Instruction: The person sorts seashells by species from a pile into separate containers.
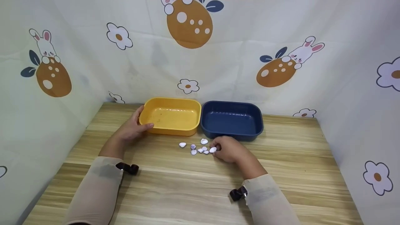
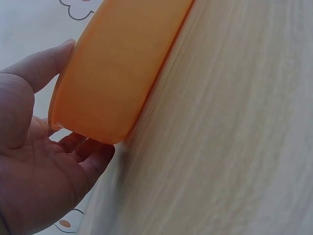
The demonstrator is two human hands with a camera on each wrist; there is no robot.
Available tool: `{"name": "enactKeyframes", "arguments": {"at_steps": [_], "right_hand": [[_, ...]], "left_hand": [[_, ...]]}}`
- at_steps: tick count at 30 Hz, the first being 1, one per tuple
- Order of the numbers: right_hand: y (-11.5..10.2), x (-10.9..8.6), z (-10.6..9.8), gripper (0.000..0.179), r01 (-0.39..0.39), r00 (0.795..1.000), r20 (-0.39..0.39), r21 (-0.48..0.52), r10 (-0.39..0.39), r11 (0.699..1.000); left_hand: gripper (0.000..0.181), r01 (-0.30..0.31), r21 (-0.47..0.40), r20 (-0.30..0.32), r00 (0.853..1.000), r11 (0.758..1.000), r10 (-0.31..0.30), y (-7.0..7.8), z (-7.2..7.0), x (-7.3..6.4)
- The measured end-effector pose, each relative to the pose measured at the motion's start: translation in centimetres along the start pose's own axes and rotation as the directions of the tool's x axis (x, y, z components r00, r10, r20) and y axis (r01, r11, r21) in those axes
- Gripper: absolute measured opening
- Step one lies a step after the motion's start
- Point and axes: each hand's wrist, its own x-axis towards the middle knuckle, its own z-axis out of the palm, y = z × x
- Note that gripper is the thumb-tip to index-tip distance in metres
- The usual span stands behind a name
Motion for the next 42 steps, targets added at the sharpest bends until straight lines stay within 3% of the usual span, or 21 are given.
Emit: {"name": "enactKeyframes", "arguments": {"at_steps": [6,11,18,25,31,42], "right_hand": [[-0.8,-0.2,-0.3,0.018,-0.003,1.0,-0.006,0.014,0.003,1.0],[-2.2,-0.4,-0.7,0.019,-0.002,1.0,-0.026,0.082,0.004,0.997],[-3.5,0.2,-1.1,0.02,-0.021,0.994,-0.1,0.14,0.035,0.99],[-4.7,2.5,-1.6,0.024,-0.034,0.987,-0.148,0.203,0.065,0.979],[-6.7,4.8,-2.1,0.028,-0.028,0.984,-0.167,0.236,0.069,0.971],[-9.3,8.9,-2.1,0.03,-0.018,0.979,-0.196,0.205,0.059,0.979]], "left_hand": [[0.118,0.012,0.033,0.0,1.0,0.999,-0.012,0.1,-0.1,0.2],[0.118,0.006,0.05,-0.005,1.0,0.999,-0.005,0.0,-0.1,0.2],[0.116,-0.063,-0.005,0.01,0.998,0.998,0.063,-0.2,-0.1,0.2],[0.123,-0.038,0.002,0.008,0.999,0.999,0.038,-0.4,-0.3,0.1],[0.118,-0.025,0.004,0.002,1.0,1.0,0.025,-0.5,-0.3,0.2],[0.118,-0.022,0.027,0.0,1.0,0.999,0.022,-0.3,-0.2,0.3]]}}
